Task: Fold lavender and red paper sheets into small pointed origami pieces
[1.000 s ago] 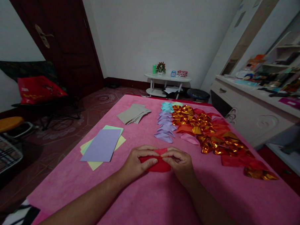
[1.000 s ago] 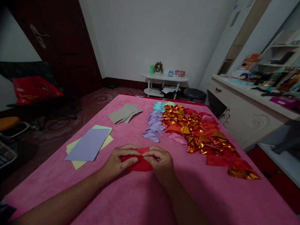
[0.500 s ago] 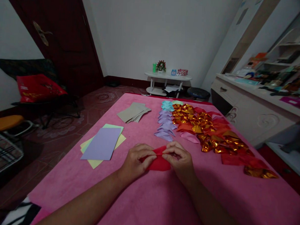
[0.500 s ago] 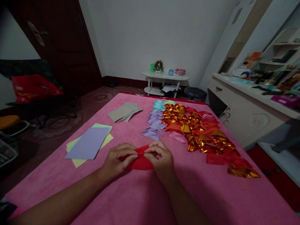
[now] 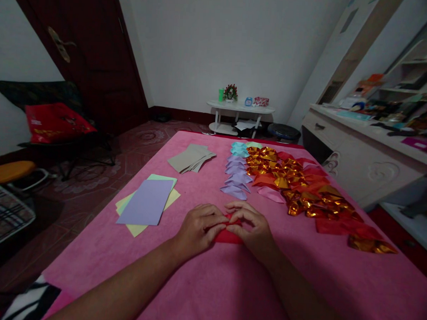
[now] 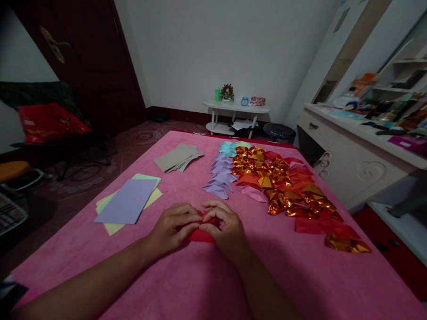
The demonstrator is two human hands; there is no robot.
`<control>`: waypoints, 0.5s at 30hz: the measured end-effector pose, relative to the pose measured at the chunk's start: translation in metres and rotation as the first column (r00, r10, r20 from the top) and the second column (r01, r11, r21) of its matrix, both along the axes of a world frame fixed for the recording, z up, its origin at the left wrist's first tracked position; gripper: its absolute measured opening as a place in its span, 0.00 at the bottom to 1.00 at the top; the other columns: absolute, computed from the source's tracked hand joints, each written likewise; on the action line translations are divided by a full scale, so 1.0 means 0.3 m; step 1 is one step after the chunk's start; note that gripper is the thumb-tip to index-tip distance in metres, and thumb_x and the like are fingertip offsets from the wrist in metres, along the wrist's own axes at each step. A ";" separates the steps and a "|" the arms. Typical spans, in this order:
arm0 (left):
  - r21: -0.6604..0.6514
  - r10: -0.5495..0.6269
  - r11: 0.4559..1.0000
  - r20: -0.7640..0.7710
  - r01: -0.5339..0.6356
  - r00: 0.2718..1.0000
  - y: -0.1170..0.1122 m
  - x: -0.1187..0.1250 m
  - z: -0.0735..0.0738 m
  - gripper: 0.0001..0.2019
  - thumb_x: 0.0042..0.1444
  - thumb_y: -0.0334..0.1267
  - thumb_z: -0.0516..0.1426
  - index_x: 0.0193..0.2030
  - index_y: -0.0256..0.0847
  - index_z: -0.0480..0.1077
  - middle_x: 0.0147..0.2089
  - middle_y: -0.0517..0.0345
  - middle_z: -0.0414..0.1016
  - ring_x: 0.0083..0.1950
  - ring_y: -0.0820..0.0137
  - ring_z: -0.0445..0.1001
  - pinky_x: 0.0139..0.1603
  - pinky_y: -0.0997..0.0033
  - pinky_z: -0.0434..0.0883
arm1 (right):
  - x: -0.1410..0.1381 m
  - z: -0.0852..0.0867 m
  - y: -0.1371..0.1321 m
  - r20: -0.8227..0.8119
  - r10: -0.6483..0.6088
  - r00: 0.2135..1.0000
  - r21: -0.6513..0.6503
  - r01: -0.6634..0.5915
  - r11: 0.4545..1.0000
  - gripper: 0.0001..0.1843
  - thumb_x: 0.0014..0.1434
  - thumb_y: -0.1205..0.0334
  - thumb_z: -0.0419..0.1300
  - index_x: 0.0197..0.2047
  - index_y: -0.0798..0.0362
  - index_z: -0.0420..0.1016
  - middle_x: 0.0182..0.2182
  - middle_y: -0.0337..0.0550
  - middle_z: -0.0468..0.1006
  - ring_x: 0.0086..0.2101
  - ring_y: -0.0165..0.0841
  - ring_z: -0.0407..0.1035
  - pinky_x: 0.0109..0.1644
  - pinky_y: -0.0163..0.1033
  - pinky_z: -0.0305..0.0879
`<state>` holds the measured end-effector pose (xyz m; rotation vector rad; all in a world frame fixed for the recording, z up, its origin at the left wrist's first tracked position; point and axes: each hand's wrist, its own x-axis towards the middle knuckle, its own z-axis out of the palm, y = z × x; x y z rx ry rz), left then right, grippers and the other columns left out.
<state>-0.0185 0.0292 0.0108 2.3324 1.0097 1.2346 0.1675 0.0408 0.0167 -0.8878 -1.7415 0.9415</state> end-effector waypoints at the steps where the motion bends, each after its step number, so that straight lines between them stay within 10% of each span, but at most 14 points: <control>1: -0.012 0.000 1.000 0.011 0.000 1.000 0.001 0.000 -0.001 0.09 0.58 0.35 0.55 0.40 0.40 0.77 0.33 0.51 0.76 0.36 0.70 0.72 0.38 0.70 0.67 | 0.001 -0.003 0.002 0.000 0.003 1.000 0.009 -0.003 1.000 0.04 0.49 0.70 0.65 0.27 0.51 0.75 0.42 0.46 0.75 0.44 0.36 0.70 0.47 0.39 0.67; 15: 0.160 0.095 0.983 -0.030 -0.089 0.995 -0.013 -0.006 0.020 0.06 0.56 0.34 0.57 0.37 0.42 0.77 0.34 0.52 0.77 0.37 0.68 0.71 0.41 0.65 0.62 | -0.005 -0.005 0.002 -0.085 0.035 0.996 -0.082 -0.042 0.996 0.02 0.50 0.64 0.65 0.29 0.52 0.78 0.31 0.43 0.78 0.35 0.35 0.73 0.41 0.38 0.70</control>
